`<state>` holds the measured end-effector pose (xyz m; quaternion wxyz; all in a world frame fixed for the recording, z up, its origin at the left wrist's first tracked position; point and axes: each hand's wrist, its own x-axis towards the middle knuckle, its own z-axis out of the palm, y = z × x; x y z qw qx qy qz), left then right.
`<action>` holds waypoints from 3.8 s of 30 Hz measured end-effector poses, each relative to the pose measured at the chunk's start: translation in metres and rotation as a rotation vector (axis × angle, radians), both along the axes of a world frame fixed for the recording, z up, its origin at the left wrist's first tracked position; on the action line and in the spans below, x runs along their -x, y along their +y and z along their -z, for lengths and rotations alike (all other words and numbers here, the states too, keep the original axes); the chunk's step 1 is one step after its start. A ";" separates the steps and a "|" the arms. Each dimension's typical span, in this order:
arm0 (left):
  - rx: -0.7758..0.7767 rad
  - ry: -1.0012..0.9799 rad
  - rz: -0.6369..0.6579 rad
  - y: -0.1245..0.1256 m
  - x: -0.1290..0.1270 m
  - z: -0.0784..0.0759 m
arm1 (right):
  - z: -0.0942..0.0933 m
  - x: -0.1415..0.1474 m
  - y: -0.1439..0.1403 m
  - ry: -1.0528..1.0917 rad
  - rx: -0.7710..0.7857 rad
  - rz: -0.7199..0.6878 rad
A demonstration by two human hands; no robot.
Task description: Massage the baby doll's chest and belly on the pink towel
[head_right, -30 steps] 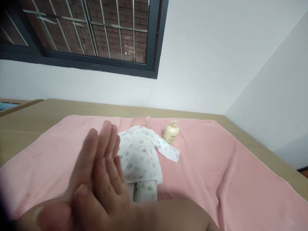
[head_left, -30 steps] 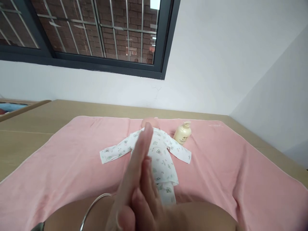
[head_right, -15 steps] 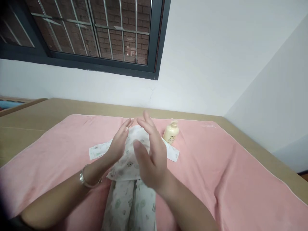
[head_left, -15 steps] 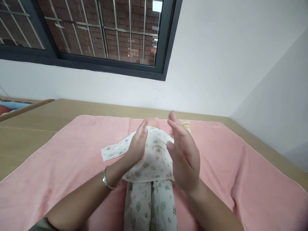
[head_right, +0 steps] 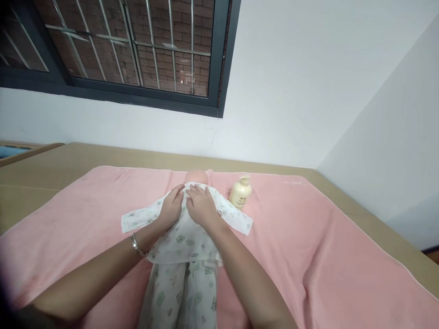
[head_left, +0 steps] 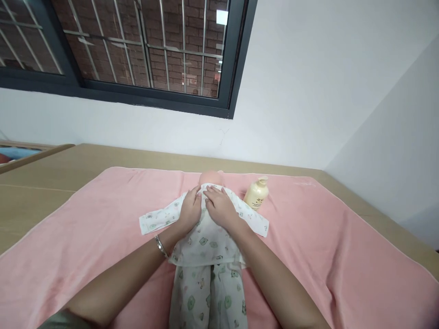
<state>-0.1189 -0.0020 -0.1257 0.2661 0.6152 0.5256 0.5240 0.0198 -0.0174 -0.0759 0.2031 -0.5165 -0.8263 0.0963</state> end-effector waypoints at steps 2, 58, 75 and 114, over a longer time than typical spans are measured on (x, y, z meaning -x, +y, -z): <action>-0.002 0.013 -0.007 -0.001 0.000 -0.001 | -0.002 -0.004 0.001 -0.018 0.044 0.069; -0.120 0.786 0.002 -0.013 -0.008 -0.008 | -0.007 -0.025 0.012 -0.056 0.201 0.199; -0.038 0.969 0.001 -0.015 -0.003 -0.026 | 0.001 -0.018 0.013 -0.075 0.112 0.215; 0.098 0.799 0.081 0.003 0.006 -0.029 | -0.009 -0.004 -0.010 -0.228 0.124 0.216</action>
